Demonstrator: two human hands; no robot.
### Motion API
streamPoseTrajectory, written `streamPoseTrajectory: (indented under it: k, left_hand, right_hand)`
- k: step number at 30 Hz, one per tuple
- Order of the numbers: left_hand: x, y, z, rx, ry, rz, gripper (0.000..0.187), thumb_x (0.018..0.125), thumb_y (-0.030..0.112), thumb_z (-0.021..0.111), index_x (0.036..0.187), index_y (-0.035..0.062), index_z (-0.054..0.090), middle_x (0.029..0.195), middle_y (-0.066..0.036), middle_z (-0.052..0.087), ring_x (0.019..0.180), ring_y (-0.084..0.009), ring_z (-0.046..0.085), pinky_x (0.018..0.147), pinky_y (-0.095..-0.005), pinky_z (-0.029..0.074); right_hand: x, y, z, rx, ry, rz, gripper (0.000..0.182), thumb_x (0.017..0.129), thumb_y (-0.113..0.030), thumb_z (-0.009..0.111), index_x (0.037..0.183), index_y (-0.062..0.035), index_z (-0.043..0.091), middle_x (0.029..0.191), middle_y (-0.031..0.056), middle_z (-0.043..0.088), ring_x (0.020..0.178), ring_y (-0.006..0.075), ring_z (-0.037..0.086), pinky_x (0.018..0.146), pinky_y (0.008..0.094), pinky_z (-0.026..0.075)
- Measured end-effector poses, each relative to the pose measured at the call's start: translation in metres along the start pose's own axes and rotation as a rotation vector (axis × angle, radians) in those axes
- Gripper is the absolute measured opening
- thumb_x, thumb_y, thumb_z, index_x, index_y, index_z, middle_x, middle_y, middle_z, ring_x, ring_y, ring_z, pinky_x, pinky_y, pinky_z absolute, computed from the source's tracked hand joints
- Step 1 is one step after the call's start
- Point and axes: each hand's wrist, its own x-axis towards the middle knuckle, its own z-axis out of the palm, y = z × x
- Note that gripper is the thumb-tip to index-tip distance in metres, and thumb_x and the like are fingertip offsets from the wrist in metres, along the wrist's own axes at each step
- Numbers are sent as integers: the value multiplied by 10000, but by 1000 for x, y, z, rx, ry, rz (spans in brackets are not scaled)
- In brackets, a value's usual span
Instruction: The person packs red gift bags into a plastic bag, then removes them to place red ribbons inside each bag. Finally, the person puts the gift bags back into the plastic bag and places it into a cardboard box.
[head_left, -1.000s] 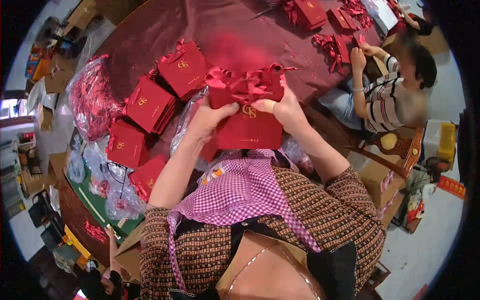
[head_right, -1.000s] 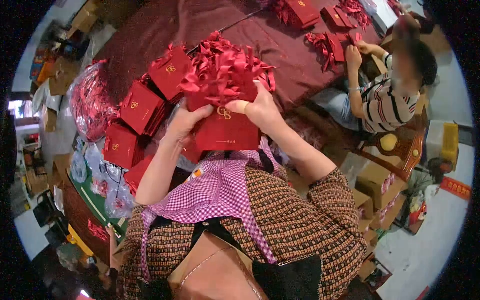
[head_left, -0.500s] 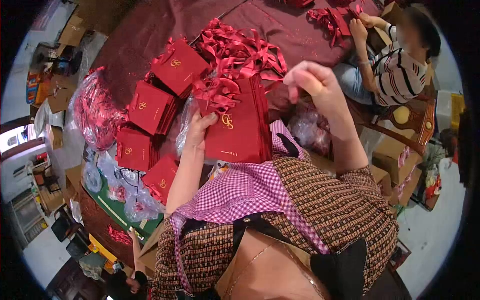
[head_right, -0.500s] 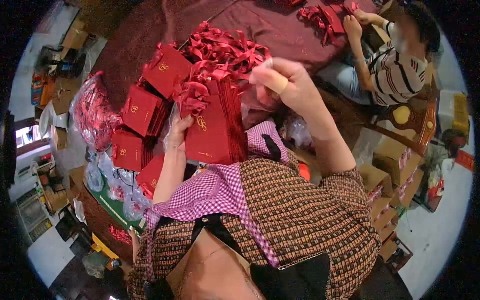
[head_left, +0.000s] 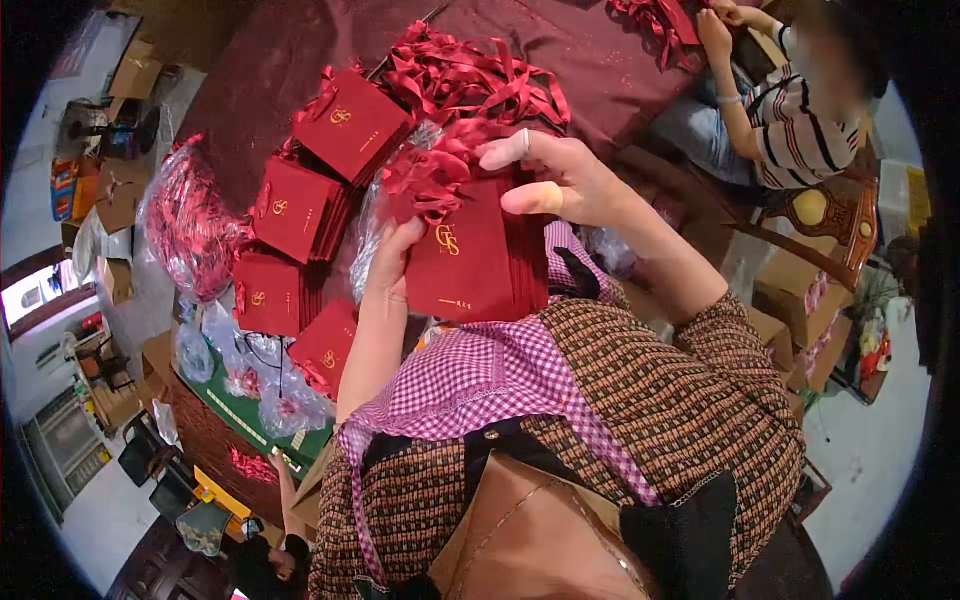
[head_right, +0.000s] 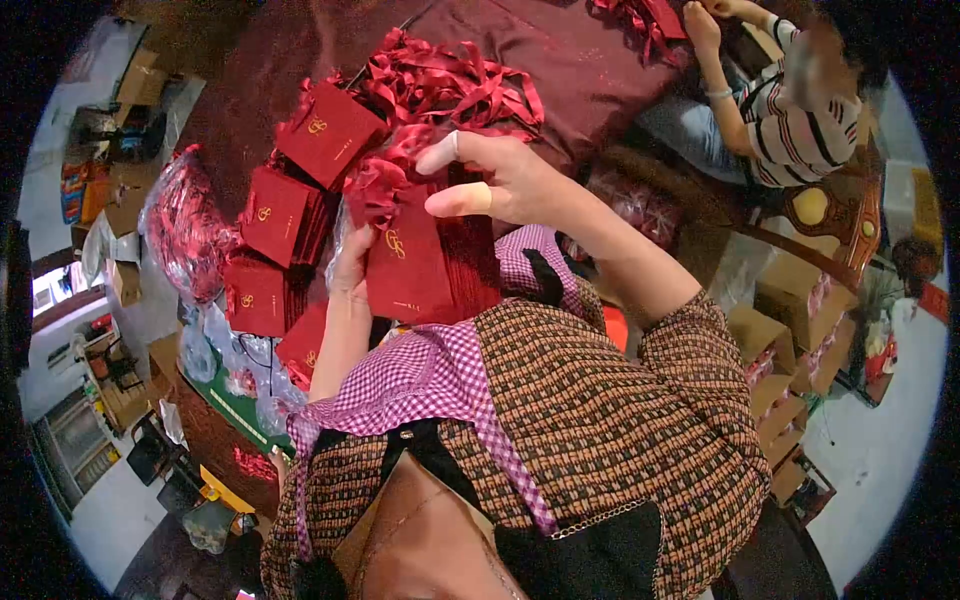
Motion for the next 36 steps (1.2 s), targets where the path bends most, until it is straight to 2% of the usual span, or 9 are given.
streamPoseTrajectory:
  k: [3, 13, 15, 18, 21, 25, 27, 28, 36]
  left_hand:
    - [-3, -3, 3, 20, -14, -1, 604, 787, 173, 712, 1317, 61, 445, 1249, -112, 556, 1125, -267, 565, 943, -429, 491]
    - [-12, -13, -7, -57, 77, -109, 553, 832, 195, 690, 1307, 51, 449, 1255, -123, 553, 1112, -265, 574, 935, -423, 498]
    - [-12, -13, -1, 38, 39, -1, 561, 812, 160, 697, 1303, 40, 452, 1239, -128, 563, 1098, -275, 583, 927, -432, 504]
    - [-8, -11, -23, 62, 19, 4, 585, 815, 189, 687, 1329, 65, 435, 1269, -124, 545, 1122, -300, 564, 943, -475, 485]
    - [-6, -11, -35, 10, -16, -38, 625, 832, 265, 676, 1371, 100, 406, 1326, -111, 511, 1184, -319, 518, 981, -500, 450]
    - [1, -12, -36, -135, -170, -30, 563, 888, 353, 585, 1367, 105, 424, 1335, -107, 508, 1199, -317, 509, 999, -519, 423]
    - [5, -13, -35, -37, -72, -27, 532, 916, 368, 531, 1368, 107, 426, 1347, -111, 498, 1209, -306, 503, 1007, -515, 413]
    - [10, -11, -35, -229, -199, -67, 500, 931, 336, 509, 1367, 103, 428, 1339, -117, 506, 1202, -300, 511, 1005, -504, 416]
    - [19, -6, 10, -21, 36, 59, 526, 852, 240, 670, 1300, 55, 468, 1246, -116, 564, 1085, -257, 590, 899, -425, 522]
  right_hand:
    - [-2, 1, 6, -114, 72, -46, 223, 809, -95, 706, 974, -4, 586, 1143, 146, 622, 1092, 212, 570, 942, 333, 425]
    - [-10, 4, 19, -222, 42, -29, 155, 862, -98, 642, 970, 9, 609, 1011, 126, 672, 944, 193, 638, 838, 297, 484]
    - [-10, -5, 14, -68, 11, 121, 201, 895, -122, 604, 1039, 17, 617, 1039, 114, 667, 973, 177, 626, 865, 297, 470]
    - [-6, 1, -3, 50, 42, -19, 274, 957, -174, 498, 1098, 33, 610, 1103, 117, 645, 1011, 164, 605, 924, 310, 445]
    - [-3, 8, -17, 625, 346, -61, 362, 989, -268, 437, 1101, 32, 608, 1030, 122, 658, 977, 199, 617, 869, 326, 480]
    - [-11, 22, -28, 574, 242, -155, 427, 997, -323, 409, 1106, 41, 605, 1013, 122, 655, 958, 191, 615, 856, 321, 480]
    - [-11, 18, -12, 316, 328, -47, 402, 1000, -295, 410, 1137, 34, 596, 1030, 112, 655, 977, 180, 611, 892, 322, 465]
    - [-5, 29, -10, 372, 237, -150, 470, 979, -354, 440, 1201, 48, 541, 1141, 147, 608, 1073, 228, 573, 980, 367, 420]
    - [14, 14, 7, 85, 200, -147, 769, 834, -517, 617, 1357, 12, 418, 1320, 113, 511, 1234, 184, 457, 1059, 334, 322]
